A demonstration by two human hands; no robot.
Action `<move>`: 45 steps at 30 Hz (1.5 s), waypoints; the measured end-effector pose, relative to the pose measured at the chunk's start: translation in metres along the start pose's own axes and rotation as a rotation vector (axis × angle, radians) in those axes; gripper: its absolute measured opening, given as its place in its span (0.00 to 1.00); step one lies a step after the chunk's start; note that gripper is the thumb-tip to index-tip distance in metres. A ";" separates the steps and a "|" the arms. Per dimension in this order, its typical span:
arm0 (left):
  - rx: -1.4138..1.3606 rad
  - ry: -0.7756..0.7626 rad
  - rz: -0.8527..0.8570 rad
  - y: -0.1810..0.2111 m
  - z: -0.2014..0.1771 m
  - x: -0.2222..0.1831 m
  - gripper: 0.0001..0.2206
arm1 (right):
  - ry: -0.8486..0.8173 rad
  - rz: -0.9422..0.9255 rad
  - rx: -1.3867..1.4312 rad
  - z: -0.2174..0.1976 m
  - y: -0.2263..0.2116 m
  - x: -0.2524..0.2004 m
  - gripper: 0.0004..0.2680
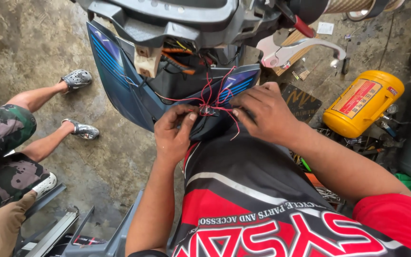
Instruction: Finishing the electrical wiring task on a motorcycle's front panel by connecting and organizing wires.
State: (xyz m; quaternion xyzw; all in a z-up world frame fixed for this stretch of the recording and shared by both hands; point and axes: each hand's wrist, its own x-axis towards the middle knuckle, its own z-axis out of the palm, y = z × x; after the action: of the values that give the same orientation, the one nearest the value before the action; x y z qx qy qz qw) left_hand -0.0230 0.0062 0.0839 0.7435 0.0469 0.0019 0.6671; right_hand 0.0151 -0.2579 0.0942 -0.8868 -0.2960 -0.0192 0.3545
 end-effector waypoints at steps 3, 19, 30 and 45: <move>0.066 0.026 0.065 0.004 0.004 0.009 0.03 | 0.109 -0.038 -0.096 -0.003 0.000 0.008 0.06; 0.465 0.055 0.209 -0.024 0.031 0.017 0.05 | -0.373 0.642 0.811 0.069 0.052 0.045 0.14; 0.747 0.127 0.234 -0.050 0.042 0.000 0.05 | -0.364 0.657 1.075 0.093 0.068 0.037 0.09; 0.274 0.097 0.088 -0.026 0.040 0.015 0.11 | -0.289 0.149 0.244 0.042 0.060 0.040 0.04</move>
State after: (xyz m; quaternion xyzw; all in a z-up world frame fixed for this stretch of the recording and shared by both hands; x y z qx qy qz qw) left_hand -0.0076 -0.0293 0.0527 0.8279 0.0462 0.0604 0.5557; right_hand 0.0726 -0.2445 0.0354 -0.8502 -0.2776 0.1705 0.4136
